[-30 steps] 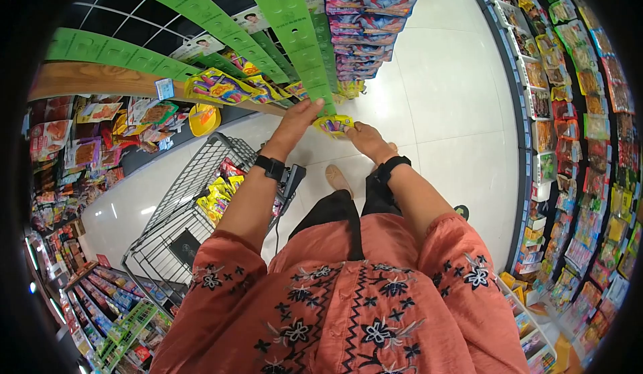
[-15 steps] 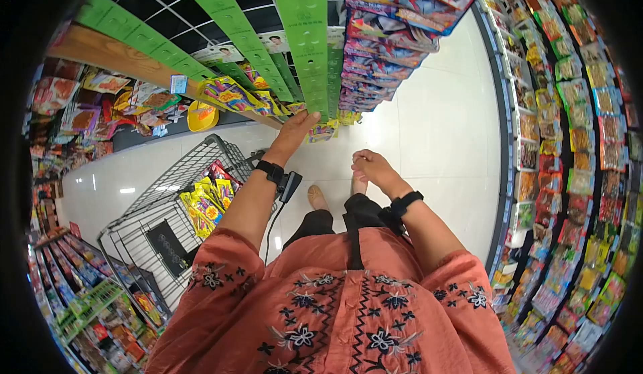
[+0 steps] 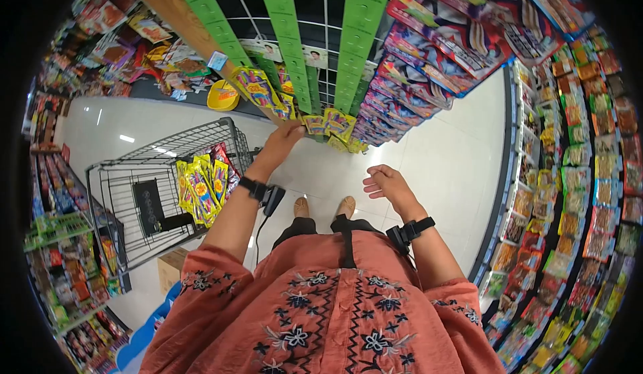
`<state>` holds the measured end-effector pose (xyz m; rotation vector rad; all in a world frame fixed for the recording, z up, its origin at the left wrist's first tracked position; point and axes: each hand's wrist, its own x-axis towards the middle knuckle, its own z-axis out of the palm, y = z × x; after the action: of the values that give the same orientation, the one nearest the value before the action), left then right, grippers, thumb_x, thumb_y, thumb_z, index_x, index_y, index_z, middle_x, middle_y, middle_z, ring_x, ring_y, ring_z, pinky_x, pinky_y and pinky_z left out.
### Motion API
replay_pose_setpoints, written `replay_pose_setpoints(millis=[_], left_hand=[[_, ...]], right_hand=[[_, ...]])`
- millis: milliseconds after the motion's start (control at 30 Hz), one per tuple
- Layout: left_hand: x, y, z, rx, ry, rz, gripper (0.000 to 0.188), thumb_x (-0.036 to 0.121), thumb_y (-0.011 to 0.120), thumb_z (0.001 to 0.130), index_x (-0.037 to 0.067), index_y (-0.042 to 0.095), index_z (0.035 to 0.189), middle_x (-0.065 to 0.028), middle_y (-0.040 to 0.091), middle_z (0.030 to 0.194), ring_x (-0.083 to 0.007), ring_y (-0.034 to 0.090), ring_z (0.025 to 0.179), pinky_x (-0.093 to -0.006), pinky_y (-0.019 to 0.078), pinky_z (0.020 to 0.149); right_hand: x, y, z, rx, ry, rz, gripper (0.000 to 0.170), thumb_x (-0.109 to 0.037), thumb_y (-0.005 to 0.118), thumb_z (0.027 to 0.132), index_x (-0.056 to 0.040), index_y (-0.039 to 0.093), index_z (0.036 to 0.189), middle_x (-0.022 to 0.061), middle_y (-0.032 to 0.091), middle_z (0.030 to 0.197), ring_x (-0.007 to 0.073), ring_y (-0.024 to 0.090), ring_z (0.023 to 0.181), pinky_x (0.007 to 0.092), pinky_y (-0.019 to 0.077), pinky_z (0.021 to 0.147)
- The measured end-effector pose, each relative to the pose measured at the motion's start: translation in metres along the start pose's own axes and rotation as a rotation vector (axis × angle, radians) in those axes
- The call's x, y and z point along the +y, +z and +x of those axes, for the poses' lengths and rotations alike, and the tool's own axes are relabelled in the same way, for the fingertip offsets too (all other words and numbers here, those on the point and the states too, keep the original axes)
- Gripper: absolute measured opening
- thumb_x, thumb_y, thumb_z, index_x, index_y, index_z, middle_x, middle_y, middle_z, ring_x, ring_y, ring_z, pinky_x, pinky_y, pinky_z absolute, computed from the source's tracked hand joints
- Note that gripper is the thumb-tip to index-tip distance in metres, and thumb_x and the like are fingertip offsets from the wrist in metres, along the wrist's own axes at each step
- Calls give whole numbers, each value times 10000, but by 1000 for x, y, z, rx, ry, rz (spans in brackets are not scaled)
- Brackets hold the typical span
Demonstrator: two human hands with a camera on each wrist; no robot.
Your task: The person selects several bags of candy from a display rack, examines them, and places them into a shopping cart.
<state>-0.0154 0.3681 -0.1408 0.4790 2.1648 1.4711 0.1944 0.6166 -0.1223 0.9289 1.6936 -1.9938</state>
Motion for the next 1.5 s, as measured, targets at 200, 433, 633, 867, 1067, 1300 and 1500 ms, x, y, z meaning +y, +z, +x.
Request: replay_pose_setpoints(millis=[200, 433, 633, 867, 1067, 1300, 1500], left_hand=[[-54, -93, -107, 218, -233, 40, 416, 325, 577, 949, 8, 591, 1217, -88, 664, 1045, -172, 632, 975, -297, 482, 845], [-82, -178, -188, 438, -435, -75, 373, 372, 548, 934, 17, 655, 971, -20, 652, 840, -103, 592, 793, -265, 463, 665], [-131, -288, -203, 581, -579, -54, 411, 409, 536, 951, 24, 633, 1057, -51, 676, 891, -148, 633, 824, -307, 493, 698], [-183, -367, -185, 500, -792, -91, 430, 400, 563, 903, 37, 624, 1125, -62, 669, 989, -176, 651, 899, -348, 509, 770], [-307, -383, -165, 379, -953, 87, 379, 364, 559, 906, 24, 648, 1048, -135, 684, 933, -229, 685, 858, -416, 553, 645], [-445, -366, -159, 198, -740, 459, 512, 381, 659, 824, -83, 647, 1041, -320, 645, 1053, -440, 603, 1070, -463, 481, 885], [-489, -351, -154, 333, -828, 261, 545, 395, 703, 785, -81, 646, 1044, -318, 656, 1032, -441, 614, 1050, -474, 492, 874]], right_hand=[[-15, -3, 22, -105, 27, -62, 242, -193, 483, 974, -21, 581, 1114, 133, 665, 979, 217, 667, 832, 339, 561, 712], [-26, 17, 47, -171, 16, -113, 265, -223, 497, 967, -24, 593, 1113, 129, 672, 976, 218, 672, 827, 336, 563, 721], [-38, 64, 43, -108, 22, -151, 267, -225, 516, 951, -24, 601, 1105, 132, 678, 953, 208, 676, 792, 311, 563, 713], [-30, 132, 43, -19, 130, -188, 280, -258, 522, 971, -19, 602, 1093, 127, 678, 934, 196, 669, 781, 311, 560, 703], [-8, 181, 34, 38, 239, -200, 310, -271, 522, 977, 1, 601, 1104, 135, 677, 936, 198, 667, 783, 316, 559, 712], [3, 217, 13, 107, 331, -203, 353, -304, 535, 971, 12, 591, 1117, 137, 671, 938, 195, 664, 798, 308, 549, 727], [-4, 228, 7, 162, 389, -238, 374, -315, 555, 960, 20, 592, 1124, 141, 673, 940, 204, 670, 800, 309, 553, 722]])
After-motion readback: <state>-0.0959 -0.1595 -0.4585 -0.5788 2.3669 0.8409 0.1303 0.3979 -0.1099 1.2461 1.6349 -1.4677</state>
